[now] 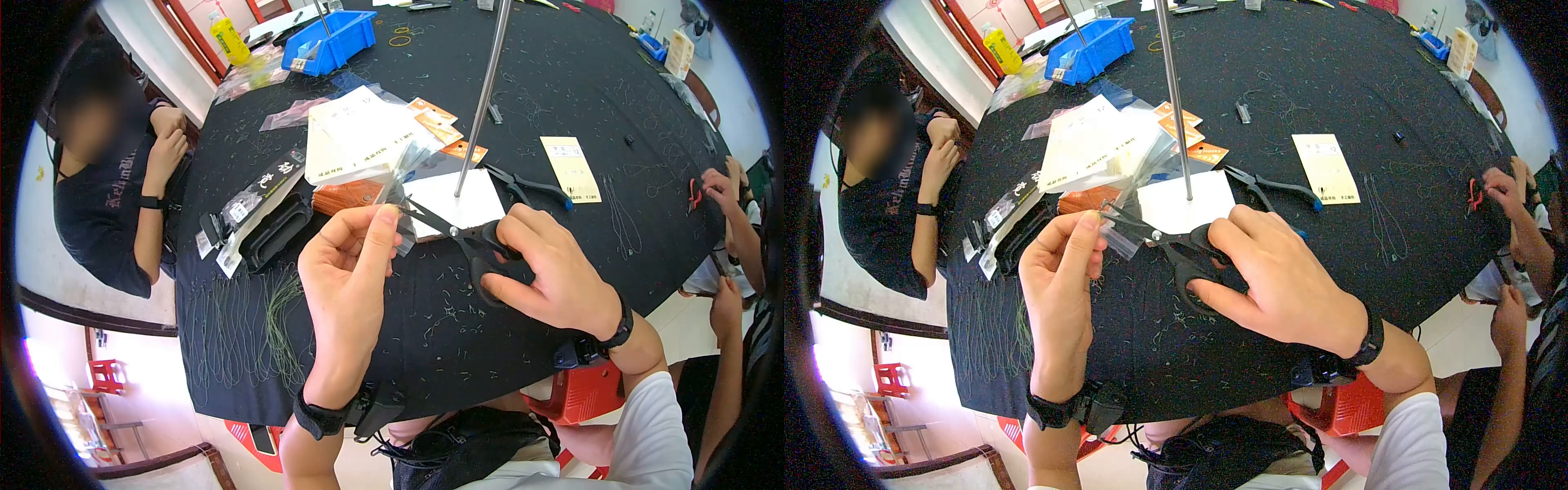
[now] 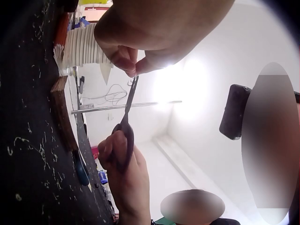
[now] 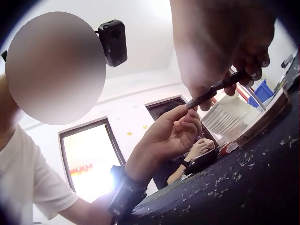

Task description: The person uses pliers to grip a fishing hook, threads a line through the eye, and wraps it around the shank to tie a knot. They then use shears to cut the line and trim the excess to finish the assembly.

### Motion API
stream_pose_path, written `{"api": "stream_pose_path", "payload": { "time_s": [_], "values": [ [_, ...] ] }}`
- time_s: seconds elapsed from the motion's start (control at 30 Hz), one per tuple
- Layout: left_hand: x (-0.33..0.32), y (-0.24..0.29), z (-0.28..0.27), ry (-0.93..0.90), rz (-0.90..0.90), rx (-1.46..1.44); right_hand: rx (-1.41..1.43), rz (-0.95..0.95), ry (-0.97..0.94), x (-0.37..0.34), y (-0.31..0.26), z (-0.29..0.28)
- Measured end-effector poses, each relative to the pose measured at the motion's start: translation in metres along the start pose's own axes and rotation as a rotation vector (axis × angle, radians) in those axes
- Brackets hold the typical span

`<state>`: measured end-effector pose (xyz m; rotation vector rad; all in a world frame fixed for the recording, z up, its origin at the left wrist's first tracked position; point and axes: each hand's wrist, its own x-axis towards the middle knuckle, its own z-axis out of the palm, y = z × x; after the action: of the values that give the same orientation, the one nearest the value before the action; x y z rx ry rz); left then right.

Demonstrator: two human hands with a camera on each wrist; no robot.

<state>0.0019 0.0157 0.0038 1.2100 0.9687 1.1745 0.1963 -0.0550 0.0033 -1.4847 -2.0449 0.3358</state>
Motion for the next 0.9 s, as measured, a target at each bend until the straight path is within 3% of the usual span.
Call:
{"api": "stream_pose_path", "payload": {
  "time_s": [0.47, 0.9],
  "values": [
    [0.0003, -0.0003, -0.0002, 0.009, -0.012, 0.026, 0.056, 0.068, 0.025, 0.0007, -0.0015, 0.0004],
    [0.0005, -0.0033, -0.0002, -0.007, -0.023, -0.027, -0.015, 0.015, -0.016, 0.0001, -0.0020, -0.0012]
  ]
}}
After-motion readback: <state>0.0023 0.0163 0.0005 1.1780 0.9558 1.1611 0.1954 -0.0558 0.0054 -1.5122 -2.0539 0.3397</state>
